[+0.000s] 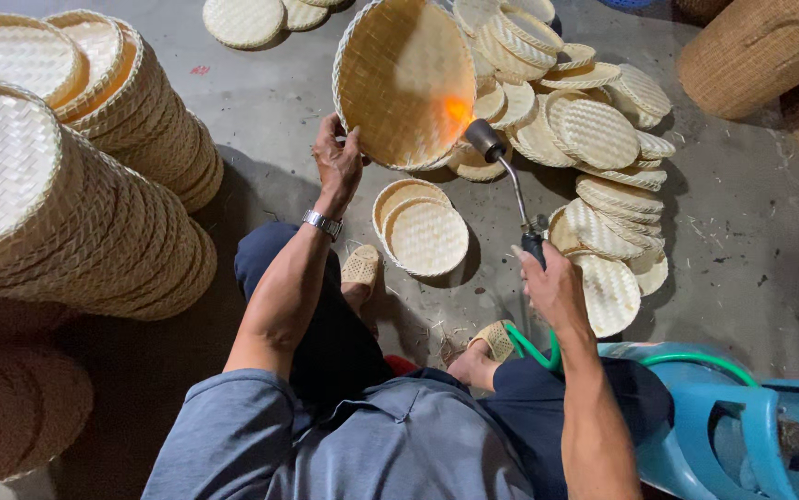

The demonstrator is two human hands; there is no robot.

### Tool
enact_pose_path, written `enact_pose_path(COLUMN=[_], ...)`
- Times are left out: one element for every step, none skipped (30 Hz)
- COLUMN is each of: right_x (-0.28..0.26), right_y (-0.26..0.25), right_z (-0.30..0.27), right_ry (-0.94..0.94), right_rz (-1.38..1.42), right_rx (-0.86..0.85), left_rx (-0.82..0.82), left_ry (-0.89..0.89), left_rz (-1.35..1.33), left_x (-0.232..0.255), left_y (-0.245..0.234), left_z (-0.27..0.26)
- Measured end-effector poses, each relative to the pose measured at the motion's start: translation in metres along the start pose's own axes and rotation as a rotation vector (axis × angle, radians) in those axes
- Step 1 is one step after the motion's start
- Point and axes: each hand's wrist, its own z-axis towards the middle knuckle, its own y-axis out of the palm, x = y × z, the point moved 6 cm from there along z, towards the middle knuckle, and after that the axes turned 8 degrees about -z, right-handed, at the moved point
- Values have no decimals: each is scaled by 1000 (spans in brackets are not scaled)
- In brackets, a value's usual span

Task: The person sits on the floor and uses a handheld blowtorch to apply heat to the surface of round woven baskets. They pick up a basket from a stack, rotate it while applying the flame, and then place it back on the stack. The process is repeated for multiple baskets.

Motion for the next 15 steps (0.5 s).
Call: enact_pose_path(right_x=[0, -1, -1, -2, -2, -1, 0, 0, 2, 3, 4, 5, 6, 8, 9], right_y=[-2, -4, -8, -10, -12, -15, -17, -16, -17, -17, -17, -19, -20, -20, -20], right_z=[1, 3, 4, 5, 4, 3, 3, 4, 5, 6, 6, 5, 5, 5, 7], right_ry=[-7, -10, -13, -15, -2, 9, 20, 37, 54, 70, 66, 63, 59, 74, 89], right_rz=[31, 11, -9, -31, 13, 54, 94, 93, 93, 94, 124, 149, 175, 163, 151], right_rx=[5, 6, 6, 6, 8, 8, 8, -4, -16, -27, -15, -7, 2, -15, -33], left_rx=[1, -2, -4, -6, -8, -5, -15, -27, -38, -39, -40, -36, -45, -56, -68], left_ry=[-5, -8, -12, -7, -2, 0, 3, 8, 12, 14, 17, 16, 72, 128, 185], left_rz=[-8, -14, -21, -4, 13, 30, 37, 46, 54, 62, 71, 77, 113, 149, 186], left_x=[-2, -3, -4, -4, -3, -3, -3, -3, -4, -6, -9, -13, -15, -15, -15], left_y=[0, 0, 1, 1, 1, 1, 2, 1, 1, 1, 2, 1, 1, 0, 1], left_z=[0, -1, 0, 0, 1, 0, -2, -3, -3, -1, 0, 0, 0, 2, 2])
